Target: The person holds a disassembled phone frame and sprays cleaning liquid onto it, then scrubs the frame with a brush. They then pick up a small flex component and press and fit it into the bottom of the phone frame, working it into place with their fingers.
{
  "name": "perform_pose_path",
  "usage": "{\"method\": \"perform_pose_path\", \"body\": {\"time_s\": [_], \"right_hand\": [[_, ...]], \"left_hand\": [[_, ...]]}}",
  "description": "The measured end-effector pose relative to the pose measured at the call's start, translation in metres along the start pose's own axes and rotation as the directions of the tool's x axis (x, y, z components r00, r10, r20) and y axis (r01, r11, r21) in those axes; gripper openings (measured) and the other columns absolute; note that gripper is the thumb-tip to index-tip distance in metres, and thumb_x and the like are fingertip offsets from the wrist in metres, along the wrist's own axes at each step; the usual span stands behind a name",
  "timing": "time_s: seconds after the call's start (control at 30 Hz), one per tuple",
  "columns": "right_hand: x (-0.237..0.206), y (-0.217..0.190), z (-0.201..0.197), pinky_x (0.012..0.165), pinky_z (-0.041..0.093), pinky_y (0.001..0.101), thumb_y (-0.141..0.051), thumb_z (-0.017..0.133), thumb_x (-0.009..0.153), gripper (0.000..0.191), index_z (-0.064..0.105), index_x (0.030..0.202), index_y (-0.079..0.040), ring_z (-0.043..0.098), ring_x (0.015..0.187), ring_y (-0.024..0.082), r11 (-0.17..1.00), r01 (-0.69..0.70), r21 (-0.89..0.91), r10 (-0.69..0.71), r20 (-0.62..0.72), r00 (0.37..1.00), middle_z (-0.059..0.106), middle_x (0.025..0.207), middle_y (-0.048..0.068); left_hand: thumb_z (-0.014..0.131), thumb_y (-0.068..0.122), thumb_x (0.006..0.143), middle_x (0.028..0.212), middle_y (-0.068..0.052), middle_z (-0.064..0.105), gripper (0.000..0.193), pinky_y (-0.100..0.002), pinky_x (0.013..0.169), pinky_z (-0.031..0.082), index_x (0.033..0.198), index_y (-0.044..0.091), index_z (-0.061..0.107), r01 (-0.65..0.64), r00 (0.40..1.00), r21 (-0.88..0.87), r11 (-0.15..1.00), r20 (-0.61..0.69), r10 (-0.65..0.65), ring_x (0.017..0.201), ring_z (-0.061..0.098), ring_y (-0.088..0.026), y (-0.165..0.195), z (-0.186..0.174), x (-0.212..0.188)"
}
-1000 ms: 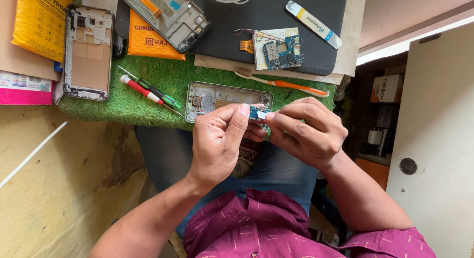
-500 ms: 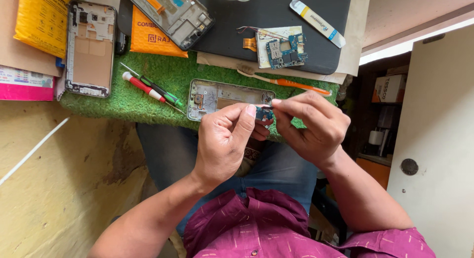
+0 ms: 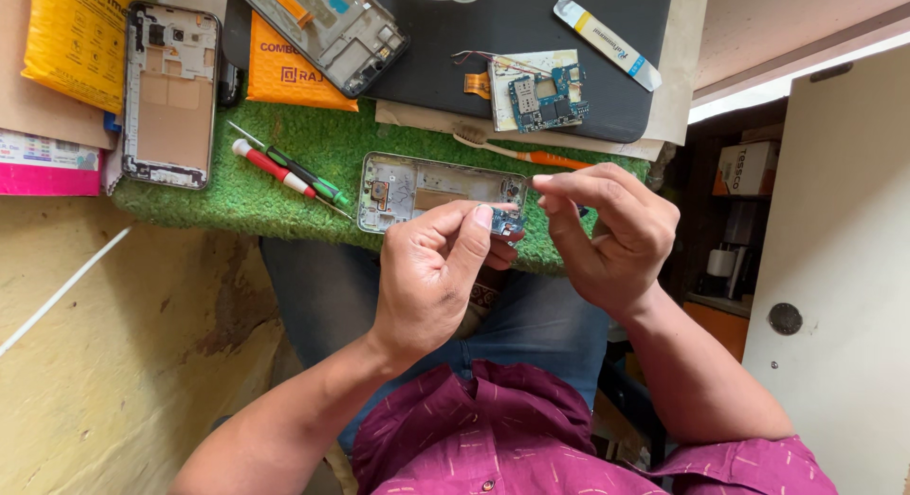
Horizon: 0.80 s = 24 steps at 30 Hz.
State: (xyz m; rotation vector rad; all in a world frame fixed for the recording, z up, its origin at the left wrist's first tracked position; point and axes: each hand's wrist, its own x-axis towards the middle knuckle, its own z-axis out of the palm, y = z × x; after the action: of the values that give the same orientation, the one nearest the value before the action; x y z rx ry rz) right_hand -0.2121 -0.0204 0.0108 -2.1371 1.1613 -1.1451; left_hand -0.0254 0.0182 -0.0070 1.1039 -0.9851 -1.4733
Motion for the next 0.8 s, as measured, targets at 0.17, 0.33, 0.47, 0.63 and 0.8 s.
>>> {"method": "perform_pose_path", "body": {"time_s": [0.17,0.33,0.47,0.63,0.8], "right_hand": [[-0.004,0.0,-0.001,0.078,0.055,0.0229,0.005,0.066,0.096,0.014,0.073,0.107,0.002,0.07,0.088,0.013,0.964,-0.196,0.178,0.173,0.138,0.975,0.072,0.102,0.01],[-0.01,0.007,0.005,0.08,0.05,0.0229,-0.001,0.074,0.094,0.01,0.072,0.102,0.004,0.065,0.091,0.011,0.82,-0.405,0.406,0.337,0.229,0.913,0.07,0.1,0.008],[-0.014,0.014,0.01,0.081,0.051,0.0231,0.0,0.076,0.094,0.008,0.072,0.101,0.003,0.063,0.091,0.01,0.667,-0.472,0.576,0.399,0.259,0.879,0.067,0.099,0.006],[-0.02,0.017,0.014,0.078,0.051,0.0224,0.001,0.076,0.093,0.007,0.071,0.099,0.002,0.062,0.086,0.009,0.561,-0.523,0.642,0.458,0.285,0.842,0.067,0.096,0.005],[-0.022,0.019,0.016,0.078,0.05,0.0224,0.003,0.076,0.094,0.007,0.071,0.098,0.003,0.061,0.087,0.009,0.553,-0.499,0.667,0.447,0.269,0.853,0.065,0.096,0.005]], "left_hand": [[0.056,0.018,0.109,0.084,-0.003,0.074,0.028,-0.022,0.071,0.059,0.107,-0.003,0.075,-0.043,0.999,0.012,0.999,0.004,0.043,0.076,0.068,-0.006,0.001,0.002,-0.002],[0.058,0.017,0.108,0.08,-0.004,0.075,0.025,-0.022,0.066,0.057,0.105,-0.002,0.074,-0.121,0.992,0.188,0.975,-0.011,0.125,0.073,0.07,-0.005,0.005,0.003,-0.004],[0.061,0.013,0.106,0.079,-0.006,0.075,0.02,-0.024,0.063,0.056,0.105,-0.002,0.073,-0.218,0.973,0.276,0.936,-0.019,0.232,0.069,0.069,-0.008,0.007,0.005,-0.004],[0.062,0.011,0.106,0.084,-0.009,0.075,0.016,-0.026,0.066,0.057,0.107,-0.001,0.073,-0.308,0.944,0.349,0.885,0.0,0.329,0.071,0.072,-0.012,0.008,0.004,-0.005],[0.061,0.01,0.107,0.085,-0.009,0.074,0.016,-0.026,0.066,0.057,0.107,-0.001,0.072,-0.323,0.941,0.358,0.876,0.019,0.339,0.073,0.073,-0.012,0.007,0.004,-0.005]]}}
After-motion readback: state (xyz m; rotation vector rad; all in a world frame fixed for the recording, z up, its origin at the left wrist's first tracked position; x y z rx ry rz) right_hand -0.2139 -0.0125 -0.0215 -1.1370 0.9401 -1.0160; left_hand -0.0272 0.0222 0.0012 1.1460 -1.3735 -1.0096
